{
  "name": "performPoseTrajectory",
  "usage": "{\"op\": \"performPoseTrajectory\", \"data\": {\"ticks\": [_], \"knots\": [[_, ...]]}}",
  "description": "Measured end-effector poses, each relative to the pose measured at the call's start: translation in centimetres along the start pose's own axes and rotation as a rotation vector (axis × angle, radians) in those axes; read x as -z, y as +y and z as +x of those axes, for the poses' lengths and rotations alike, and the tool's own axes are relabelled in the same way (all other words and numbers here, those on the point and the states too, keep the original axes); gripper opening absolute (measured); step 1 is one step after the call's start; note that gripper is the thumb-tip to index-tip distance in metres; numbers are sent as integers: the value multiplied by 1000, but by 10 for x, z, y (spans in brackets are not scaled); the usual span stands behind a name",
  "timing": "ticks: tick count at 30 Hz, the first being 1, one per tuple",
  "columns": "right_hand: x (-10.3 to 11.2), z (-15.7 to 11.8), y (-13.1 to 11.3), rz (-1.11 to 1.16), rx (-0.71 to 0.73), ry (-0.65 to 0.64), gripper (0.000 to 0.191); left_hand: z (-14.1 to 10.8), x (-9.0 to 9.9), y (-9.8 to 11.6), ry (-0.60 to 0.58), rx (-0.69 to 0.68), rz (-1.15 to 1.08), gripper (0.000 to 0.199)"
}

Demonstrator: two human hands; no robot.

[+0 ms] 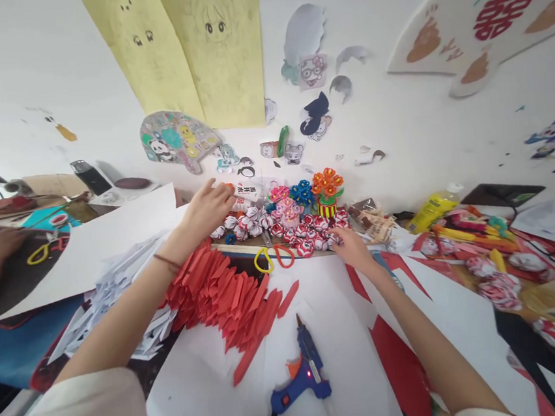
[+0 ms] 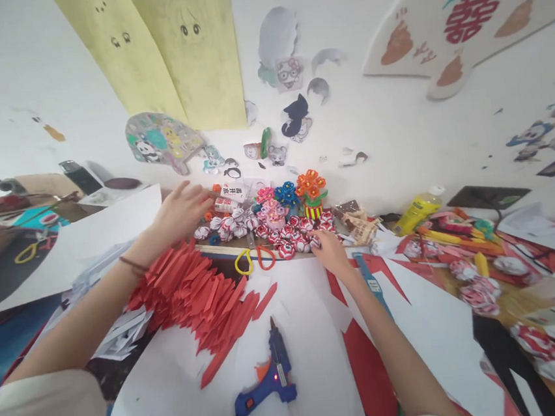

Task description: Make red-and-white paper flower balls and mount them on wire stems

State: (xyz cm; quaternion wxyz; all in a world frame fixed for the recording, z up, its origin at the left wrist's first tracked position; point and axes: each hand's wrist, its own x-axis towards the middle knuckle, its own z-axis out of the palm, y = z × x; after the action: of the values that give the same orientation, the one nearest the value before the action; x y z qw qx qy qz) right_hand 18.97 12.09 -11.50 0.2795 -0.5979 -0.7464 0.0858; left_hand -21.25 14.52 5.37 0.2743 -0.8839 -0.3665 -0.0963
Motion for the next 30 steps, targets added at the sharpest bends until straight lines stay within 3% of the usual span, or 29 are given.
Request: {"op": "performPoseTrajectory", "data": {"ticks": [6, 10, 12, 17, 20, 26, 30], "knots": [[-12, 14, -4, -200, 73, -141, 41, -44, 67, 65, 148, -7, -76, 24], [-17, 15, -4, -293, 50, -155, 47, -85, 91, 115, 310, -44, -297, 25], [-21, 15, -6, -324, 39, -147, 46, -102, 96, 138, 349, 14, -394, 26], [-24, 15, -16, -345, 44, -99, 35, -123, 92, 186, 465, 225, -533, 24], [-15, 12, -24, -327, 62, -25, 35, -126, 83, 207, 469, 352, -623, 32], [28, -14, -54, -249, 130, 167, 38, -111, 63, 234, 357, 435, -754, 30], [55, -44, -88, -56, 358, 291, 43, -84, 46, 243, 258, 542, -796, 30]]}}
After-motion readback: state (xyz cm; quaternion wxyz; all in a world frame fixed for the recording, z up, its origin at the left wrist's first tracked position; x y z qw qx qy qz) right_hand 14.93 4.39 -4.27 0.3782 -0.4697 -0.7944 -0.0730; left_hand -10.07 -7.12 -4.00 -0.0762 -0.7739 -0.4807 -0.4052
